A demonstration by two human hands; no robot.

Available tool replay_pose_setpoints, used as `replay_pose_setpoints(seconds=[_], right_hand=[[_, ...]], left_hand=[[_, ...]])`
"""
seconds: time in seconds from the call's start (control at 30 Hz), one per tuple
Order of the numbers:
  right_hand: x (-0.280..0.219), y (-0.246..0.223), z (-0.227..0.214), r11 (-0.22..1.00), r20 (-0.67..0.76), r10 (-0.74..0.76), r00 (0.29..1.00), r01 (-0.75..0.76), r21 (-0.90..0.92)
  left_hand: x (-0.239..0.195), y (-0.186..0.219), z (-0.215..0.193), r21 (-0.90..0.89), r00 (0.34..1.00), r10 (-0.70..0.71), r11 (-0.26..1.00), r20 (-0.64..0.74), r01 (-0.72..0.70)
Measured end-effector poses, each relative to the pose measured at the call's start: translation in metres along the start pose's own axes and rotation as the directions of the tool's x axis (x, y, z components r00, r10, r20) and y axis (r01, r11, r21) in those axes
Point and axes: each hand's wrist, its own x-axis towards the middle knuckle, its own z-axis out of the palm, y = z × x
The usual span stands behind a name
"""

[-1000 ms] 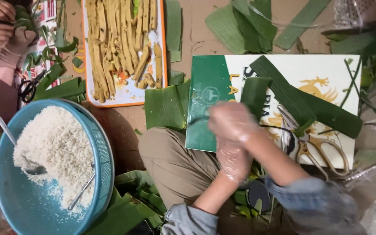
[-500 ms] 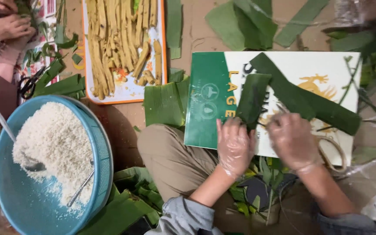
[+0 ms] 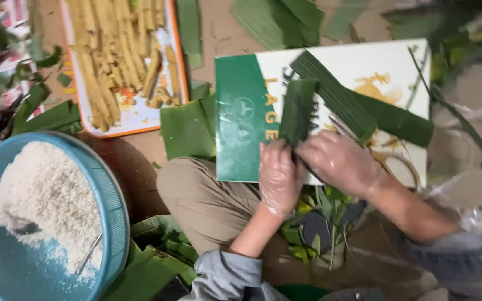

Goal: Preparing and wrapping traditional cakes in banana leaves with rice and filling

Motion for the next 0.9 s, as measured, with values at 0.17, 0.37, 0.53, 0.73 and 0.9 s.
replay_pose_setpoints(seconds=[0.17,0.37,0.53,0.73,0.9], right_hand=[[0.029,-0.008,-0.011,0.983,-0.020,-0.125,0.992,0.121,-0.138],[0.013,0.009,0.029,0.961,-0.149,0.158,0.976,-0.118,0.250],[0.021,-0.003,0.040,0.813,-0.118,0.573,0.811,-0.544,0.208],[-0.005,0.002,0.036,0.930,-0.013,0.362,0.932,-0.362,-0.056],[0.005,-0.001,0.013,0.749,0.232,0.440,0.867,-0.497,0.438]], left_hand=[[0.003,-0.002,-0.002,-0.024,1.000,-0.024,0.999,-0.014,0.023],[0.005,-0.001,0.000,-0.057,0.996,-0.014,0.998,-0.086,0.009],[0.011,0.002,-0.005,-0.020,0.986,-0.013,1.000,-0.167,0.010],[0.005,-0.005,0.009,-0.002,0.974,0.006,1.000,-0.226,-0.006],[0.004,-0.001,0.009,-0.011,0.972,0.003,1.000,-0.235,-0.006]])
